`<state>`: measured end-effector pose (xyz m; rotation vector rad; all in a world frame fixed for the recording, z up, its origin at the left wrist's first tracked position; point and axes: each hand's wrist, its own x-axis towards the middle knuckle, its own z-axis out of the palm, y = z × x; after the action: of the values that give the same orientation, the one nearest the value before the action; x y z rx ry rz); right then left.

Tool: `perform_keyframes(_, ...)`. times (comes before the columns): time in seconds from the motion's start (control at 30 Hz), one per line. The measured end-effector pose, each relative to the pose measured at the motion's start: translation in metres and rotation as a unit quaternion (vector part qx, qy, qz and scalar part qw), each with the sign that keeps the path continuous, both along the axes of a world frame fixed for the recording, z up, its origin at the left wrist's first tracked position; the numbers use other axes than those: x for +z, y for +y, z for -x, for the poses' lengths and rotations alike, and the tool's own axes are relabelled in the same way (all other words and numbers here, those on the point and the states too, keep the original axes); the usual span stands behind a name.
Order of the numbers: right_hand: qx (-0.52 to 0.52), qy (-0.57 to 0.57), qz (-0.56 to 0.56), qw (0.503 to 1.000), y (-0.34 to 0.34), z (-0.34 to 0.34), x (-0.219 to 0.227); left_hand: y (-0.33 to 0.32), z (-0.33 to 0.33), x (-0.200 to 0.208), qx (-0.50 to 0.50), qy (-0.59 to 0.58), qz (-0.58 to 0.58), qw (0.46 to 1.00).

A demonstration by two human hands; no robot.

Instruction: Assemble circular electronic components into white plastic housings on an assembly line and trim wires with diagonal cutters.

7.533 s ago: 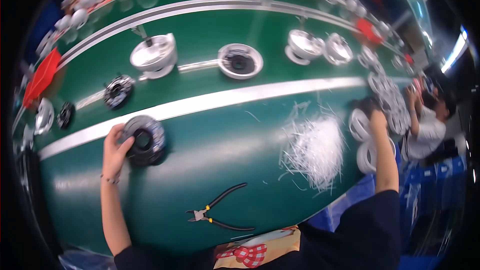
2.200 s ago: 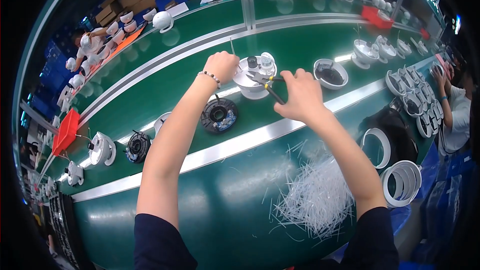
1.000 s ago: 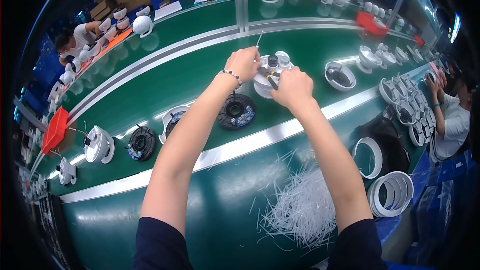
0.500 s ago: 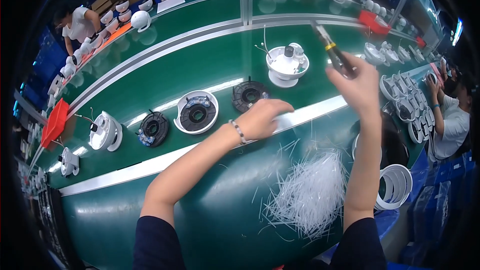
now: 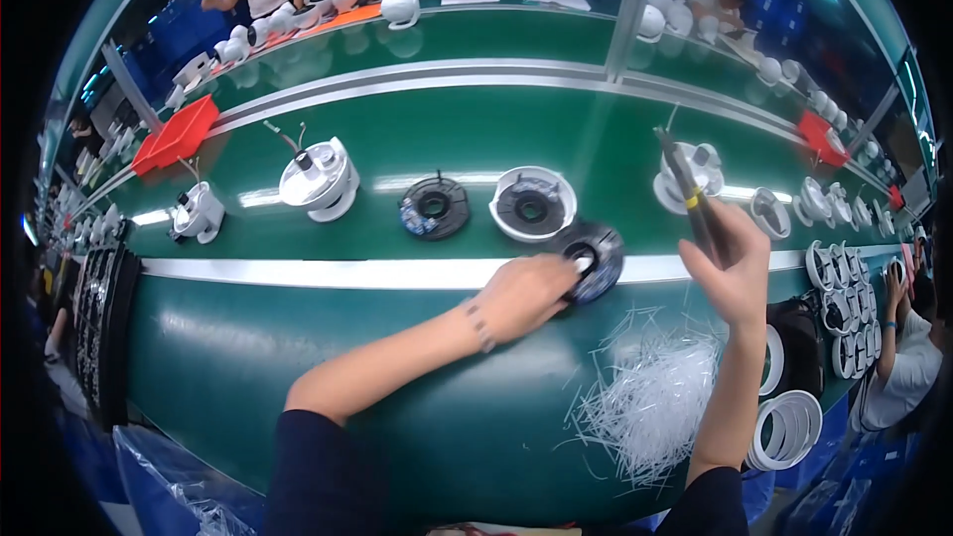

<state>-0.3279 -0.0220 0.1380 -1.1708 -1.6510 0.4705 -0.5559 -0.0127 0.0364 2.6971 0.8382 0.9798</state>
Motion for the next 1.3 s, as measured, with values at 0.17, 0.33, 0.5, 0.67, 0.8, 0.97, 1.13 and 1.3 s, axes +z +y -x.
perform_keyframes(0.17, 0.033, -0.131, 0.003, 0.991, -0.013, 0.044, -0.013, -0.108, 0.125, 0.018, 0.118, 0.183, 0.144, 0.965)
perform_keyframes(0.33, 0.05, -0.166, -0.011, 0.985, -0.018, 0.077, -0.018, -0.125, 0.159, 0.057, 0.096, 0.306, 0.239, 0.917)
perform_keyframes(0.5, 0.087, -0.149, -0.031, 0.985, -0.037, 0.122, -0.003, -0.014, 0.153, 0.039, 0.243, 0.056, 0.059, 0.967)
perform_keyframes(0.67, 0.062, -0.189, -0.007, 0.98, -0.065, 0.133, 0.01, 0.025, 0.141, -0.019, 0.308, 0.233, 0.134, 0.913)
perform_keyframes(0.8, 0.042, -0.195, 0.037, 0.979, -0.071, 0.122, 0.004, 0.006, 0.18, -0.017, 0.295, 0.218, 0.114, 0.923)
perform_keyframes(0.97, 0.079, -0.18, 0.042, 0.98, -0.067, 0.142, -0.002, -0.058, 0.252, 0.011, 0.321, 0.24, 0.145, 0.905)
perform_keyframes(1.13, 0.145, -0.171, 0.041, 0.974, -0.062, 0.186, -0.012, -0.136, 0.31, 0.048, 0.393, 0.334, 0.242, 0.822)
perform_keyframes(1.3, 0.156, -0.177, 0.051, 0.97, -0.07, 0.211, -0.009, -0.155, 0.259, 0.066, 0.376, 0.204, 0.04, 0.903)
